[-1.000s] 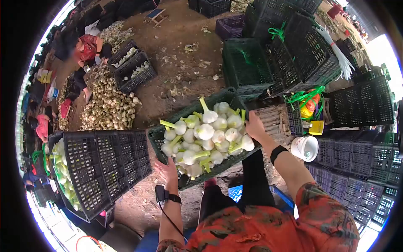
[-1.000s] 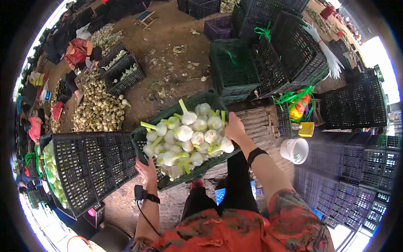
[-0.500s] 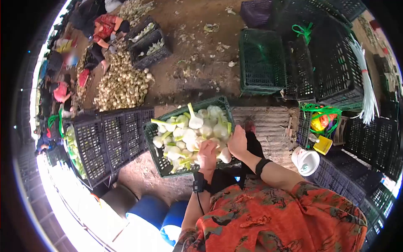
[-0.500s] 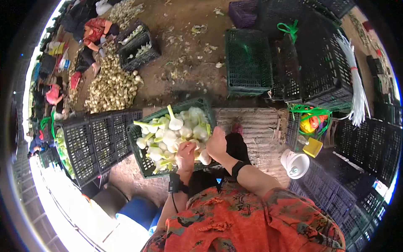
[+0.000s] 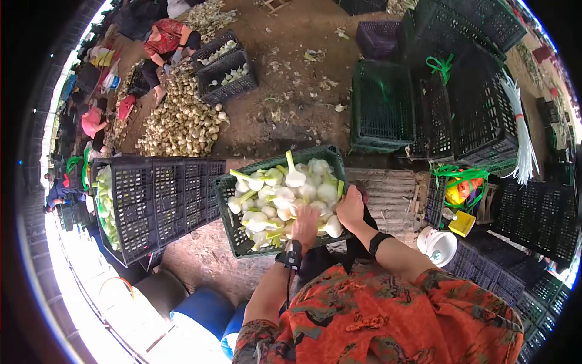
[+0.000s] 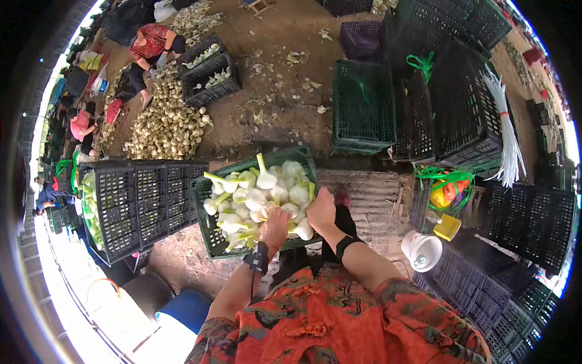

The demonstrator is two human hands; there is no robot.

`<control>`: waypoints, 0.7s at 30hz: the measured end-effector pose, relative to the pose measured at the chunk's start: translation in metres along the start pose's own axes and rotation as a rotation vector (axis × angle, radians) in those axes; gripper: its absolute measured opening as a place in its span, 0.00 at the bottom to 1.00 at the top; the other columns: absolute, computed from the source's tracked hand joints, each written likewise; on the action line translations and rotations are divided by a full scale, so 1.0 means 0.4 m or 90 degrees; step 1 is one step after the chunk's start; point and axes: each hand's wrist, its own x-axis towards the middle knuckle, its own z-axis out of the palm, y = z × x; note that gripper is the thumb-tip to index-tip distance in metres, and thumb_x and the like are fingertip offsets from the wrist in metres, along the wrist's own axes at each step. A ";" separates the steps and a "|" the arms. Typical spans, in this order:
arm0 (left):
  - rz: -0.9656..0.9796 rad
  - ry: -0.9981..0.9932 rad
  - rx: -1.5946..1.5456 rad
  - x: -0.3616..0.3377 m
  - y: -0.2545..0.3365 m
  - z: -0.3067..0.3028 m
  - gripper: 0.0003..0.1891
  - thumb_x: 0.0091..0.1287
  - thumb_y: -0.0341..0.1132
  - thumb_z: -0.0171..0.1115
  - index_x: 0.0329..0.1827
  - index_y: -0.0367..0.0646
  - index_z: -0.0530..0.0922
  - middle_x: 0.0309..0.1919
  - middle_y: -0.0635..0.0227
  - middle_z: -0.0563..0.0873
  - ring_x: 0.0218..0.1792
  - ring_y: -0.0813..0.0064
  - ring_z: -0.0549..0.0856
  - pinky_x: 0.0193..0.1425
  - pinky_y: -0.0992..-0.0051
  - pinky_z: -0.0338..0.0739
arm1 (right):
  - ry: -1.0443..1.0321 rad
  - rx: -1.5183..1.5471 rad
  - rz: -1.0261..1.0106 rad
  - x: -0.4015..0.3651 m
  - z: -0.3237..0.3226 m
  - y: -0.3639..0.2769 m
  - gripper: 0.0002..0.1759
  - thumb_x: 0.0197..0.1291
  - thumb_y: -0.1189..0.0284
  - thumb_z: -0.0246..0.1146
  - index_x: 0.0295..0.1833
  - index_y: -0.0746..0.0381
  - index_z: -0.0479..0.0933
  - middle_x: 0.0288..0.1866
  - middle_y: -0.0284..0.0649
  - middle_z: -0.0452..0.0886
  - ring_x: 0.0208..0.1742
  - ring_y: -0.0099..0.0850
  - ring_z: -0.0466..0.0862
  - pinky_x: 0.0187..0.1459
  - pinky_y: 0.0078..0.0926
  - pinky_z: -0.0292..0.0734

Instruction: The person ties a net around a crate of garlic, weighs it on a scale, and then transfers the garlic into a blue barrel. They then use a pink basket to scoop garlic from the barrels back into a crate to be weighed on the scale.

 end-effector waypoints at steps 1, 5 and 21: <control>0.001 0.011 -0.001 -0.007 -0.005 0.005 0.11 0.58 0.27 0.55 0.44 0.42 0.74 0.39 0.58 0.74 0.45 0.55 0.77 0.45 0.62 0.76 | 0.005 -0.004 -0.009 0.002 0.005 -0.001 0.11 0.54 0.77 0.54 0.43 0.67 0.65 0.43 0.58 0.75 0.49 0.57 0.75 0.51 0.50 0.72; 0.017 0.168 -0.142 0.010 0.002 -0.010 0.14 0.58 0.26 0.54 0.48 0.41 0.75 0.41 0.58 0.75 0.42 0.56 0.77 0.42 0.63 0.76 | 0.037 -0.029 -0.041 -0.011 0.026 0.011 0.10 0.59 0.77 0.54 0.45 0.67 0.63 0.44 0.59 0.73 0.49 0.58 0.74 0.47 0.54 0.70; -0.062 0.060 -0.123 0.029 -0.018 0.028 0.02 0.55 0.27 0.56 0.29 0.43 0.77 0.28 0.60 0.78 0.36 0.56 0.81 0.39 0.60 0.76 | 0.006 -0.079 0.020 -0.006 0.026 -0.013 0.10 0.61 0.75 0.54 0.44 0.67 0.64 0.44 0.59 0.76 0.48 0.57 0.77 0.46 0.53 0.72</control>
